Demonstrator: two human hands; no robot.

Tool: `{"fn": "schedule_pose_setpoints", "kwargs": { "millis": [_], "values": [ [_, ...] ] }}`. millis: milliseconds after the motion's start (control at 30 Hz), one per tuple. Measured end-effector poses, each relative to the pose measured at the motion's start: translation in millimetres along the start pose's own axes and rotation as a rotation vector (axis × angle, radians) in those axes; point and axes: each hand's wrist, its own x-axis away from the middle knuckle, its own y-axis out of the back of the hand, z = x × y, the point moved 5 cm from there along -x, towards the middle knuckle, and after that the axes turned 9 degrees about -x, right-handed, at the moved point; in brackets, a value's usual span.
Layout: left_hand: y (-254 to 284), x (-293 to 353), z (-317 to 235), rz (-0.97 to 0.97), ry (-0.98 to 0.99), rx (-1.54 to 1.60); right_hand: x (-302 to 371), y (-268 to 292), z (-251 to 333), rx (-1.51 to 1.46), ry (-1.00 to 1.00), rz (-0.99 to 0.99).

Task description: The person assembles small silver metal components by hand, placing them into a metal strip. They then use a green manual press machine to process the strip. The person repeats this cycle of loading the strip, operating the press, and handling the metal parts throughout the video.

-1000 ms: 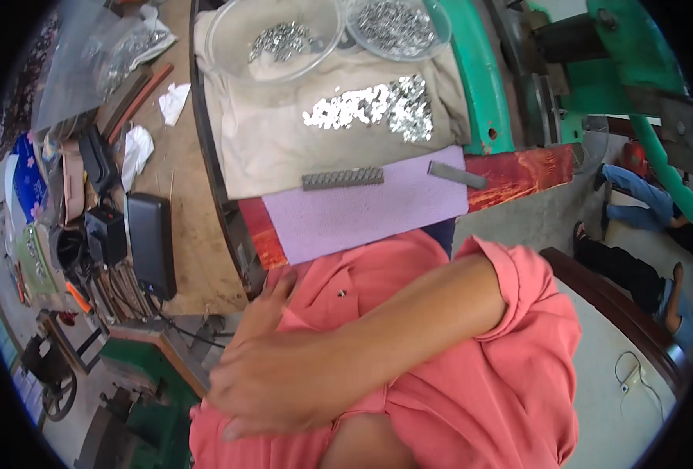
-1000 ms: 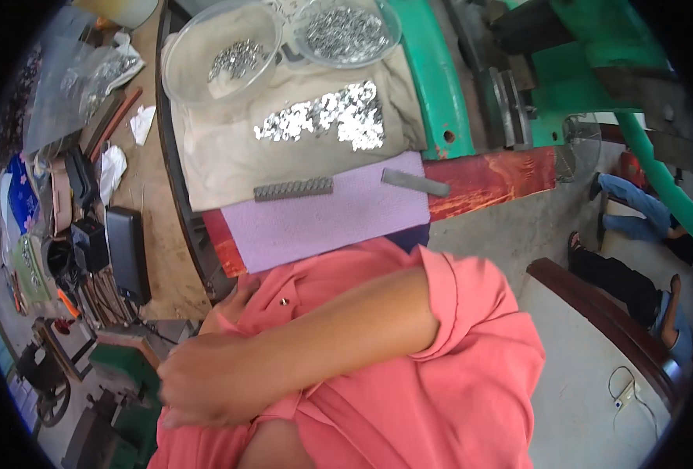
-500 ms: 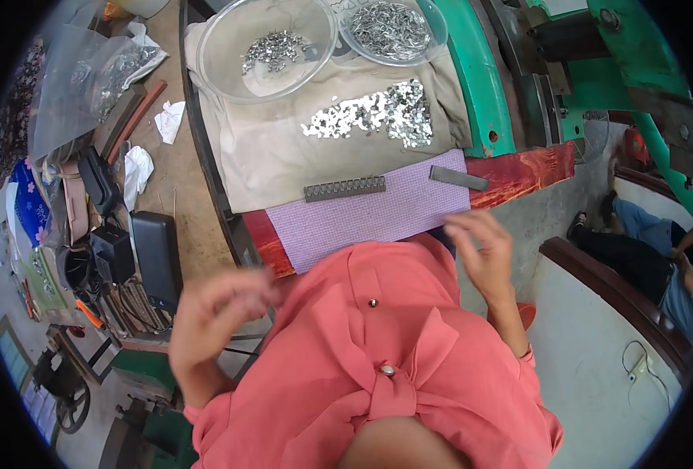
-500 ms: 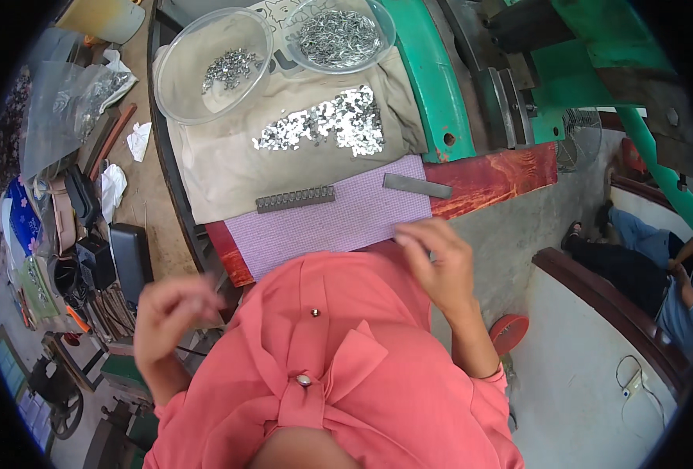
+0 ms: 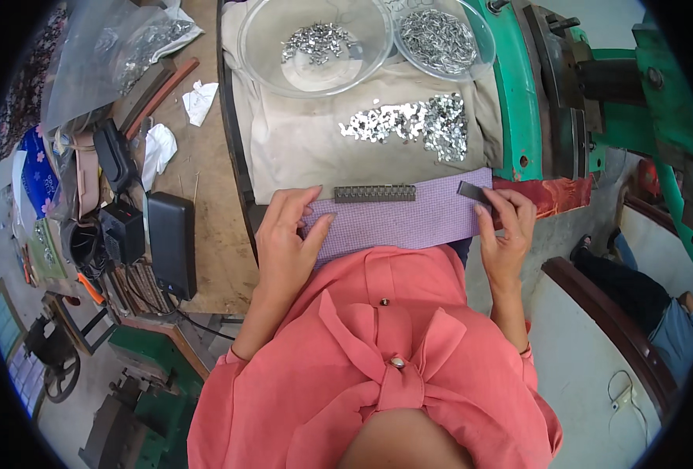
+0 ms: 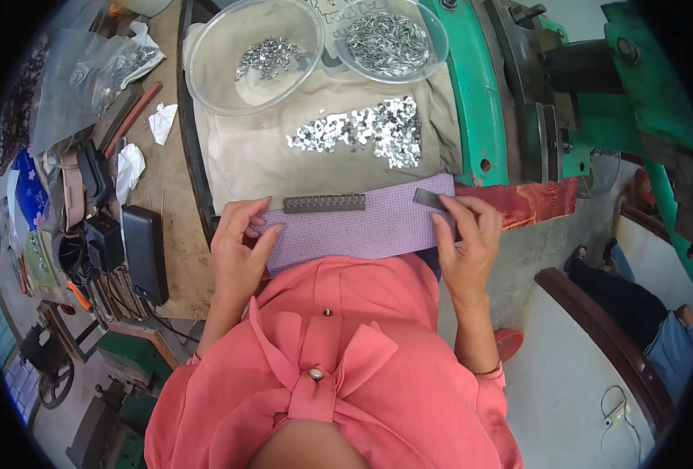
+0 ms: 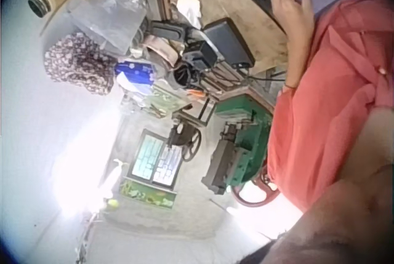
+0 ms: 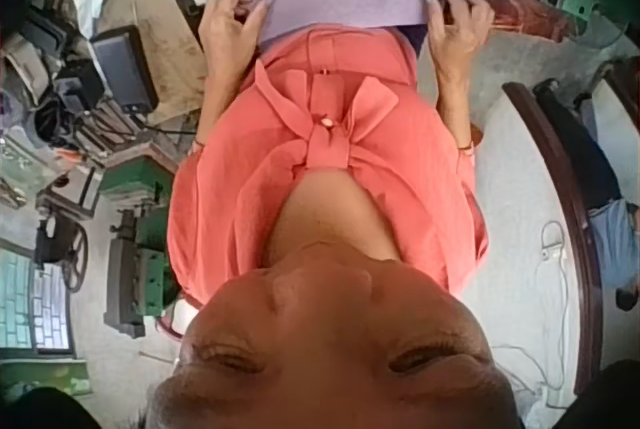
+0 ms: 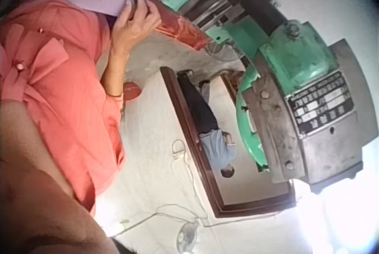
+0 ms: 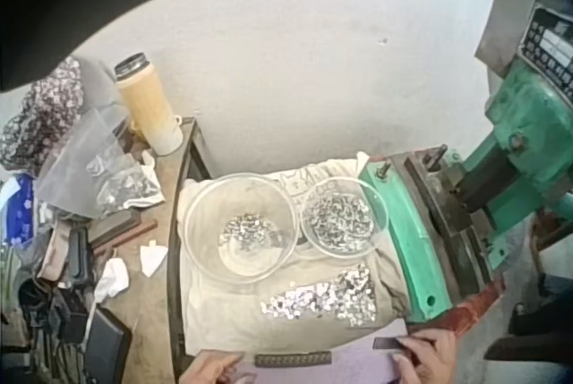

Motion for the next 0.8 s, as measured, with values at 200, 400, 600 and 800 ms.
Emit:
{"fn": "schedule_pose_setpoints", "kwargs": {
  "millis": [200,400,600,800],
  "values": [
    [-8.2,-9.6,1.8,-0.019,-0.045,-0.043,4.2,14.2,-27.8,-0.005,-0.08,0.063],
    [-12.7,-11.4,0.4,-0.042,-0.04,-0.047,-4.3,18.1,-29.9,-0.042,-0.072,0.099],
    [-21.6,-9.1,-9.7,-0.05,-0.077,-0.105,-5.9,16.3,-29.2,-0.04,-0.068,0.091],
    [-13.6,-8.1,-2.7,-0.015,0.043,0.102,-7.4,15.7,-6.3,-0.207,-0.174,0.063]
  ]
}}
